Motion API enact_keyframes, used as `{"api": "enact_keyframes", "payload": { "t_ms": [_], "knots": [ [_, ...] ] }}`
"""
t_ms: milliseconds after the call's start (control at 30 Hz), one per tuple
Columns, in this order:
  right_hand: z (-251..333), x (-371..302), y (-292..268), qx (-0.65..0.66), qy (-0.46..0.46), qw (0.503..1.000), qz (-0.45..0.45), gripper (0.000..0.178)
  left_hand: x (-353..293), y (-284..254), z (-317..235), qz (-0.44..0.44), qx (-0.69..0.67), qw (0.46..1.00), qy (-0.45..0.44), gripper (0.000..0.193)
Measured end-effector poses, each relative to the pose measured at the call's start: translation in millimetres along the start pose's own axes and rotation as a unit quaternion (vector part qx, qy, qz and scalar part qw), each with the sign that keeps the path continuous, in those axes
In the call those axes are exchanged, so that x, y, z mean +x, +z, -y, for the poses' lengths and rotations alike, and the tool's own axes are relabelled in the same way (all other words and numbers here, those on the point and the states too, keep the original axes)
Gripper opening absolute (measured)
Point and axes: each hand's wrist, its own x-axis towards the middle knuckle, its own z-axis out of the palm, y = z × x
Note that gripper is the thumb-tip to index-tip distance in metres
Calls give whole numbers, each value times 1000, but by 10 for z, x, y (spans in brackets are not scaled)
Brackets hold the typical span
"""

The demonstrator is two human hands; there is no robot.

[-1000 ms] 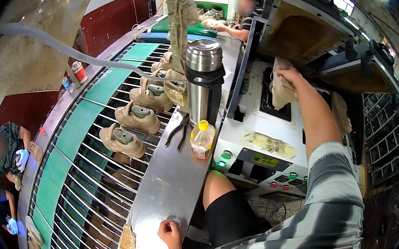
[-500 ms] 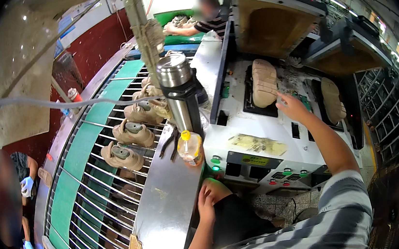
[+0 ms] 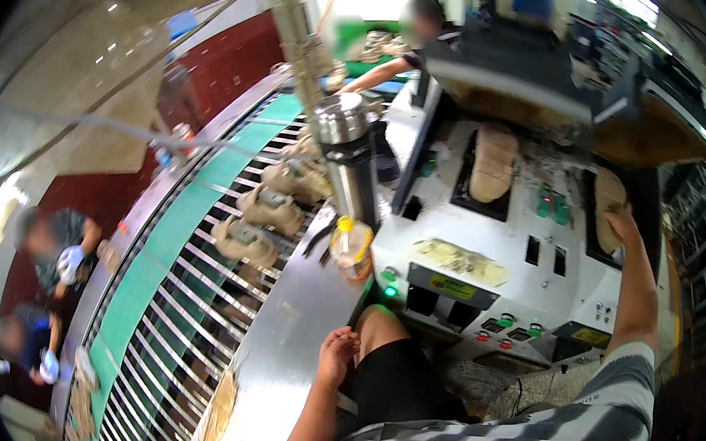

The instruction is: The person picks up shoes from a conveyor belt, places them into a processing machine, removes them, and adjusts the laces and internal molds.

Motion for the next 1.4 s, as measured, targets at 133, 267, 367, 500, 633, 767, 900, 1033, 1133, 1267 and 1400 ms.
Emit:
{"api": "enact_keyframes", "payload": {
  "t_ms": [133, 267, 367, 500, 633, 767, 900, 1033, 1133, 1267, 1400],
  "knots": [
    [80, -124, 63, -66, -2, 997, -40, 101, -646, -388, -355, -84, -57, 994, 36, 25],
    [66, -441, 153, -23, -11, 990, -140, 104, -967, -687, -417, -120, -121, 981, 92, 23],
    [-297, -710, 193, 38, -62, 958, -279, 101, -1028, -674, -403, -120, -131, 980, 95, 22],
    [-214, -1479, 392, 67, -97, 918, -380, 89, -1123, -638, -391, -172, -72, 977, 106, 19],
    [-475, -1703, 391, 137, -94, 900, -403, 78, -1054, -585, -492, -135, -13, 984, 114, 17],
    [-470, -1971, 422, 312, -238, 867, -308, 69, -1022, -334, -638, -28, 42, 994, 98, 23],
    [-196, -2359, 698, 539, -226, 806, 100, 69, -938, 214, -731, 154, 20, 985, 76, 41],
    [931, -3826, 803, 491, -323, 715, 379, 71, -1124, 857, -853, 329, -222, 915, 67, 62],
    [1968, -4574, 526, 312, -466, 628, 539, 64, -1337, 653, -838, 178, -62, 956, 225, 65],
    [2011, -4529, 826, 343, -383, 648, 561, 42, -1719, -527, -802, -76, -274, 946, 157, 70],
    [1686, -4396, 1426, 299, -300, 715, 557, 21, -2026, -1541, -1010, -216, -277, 924, 152, 68]
  ]
}}
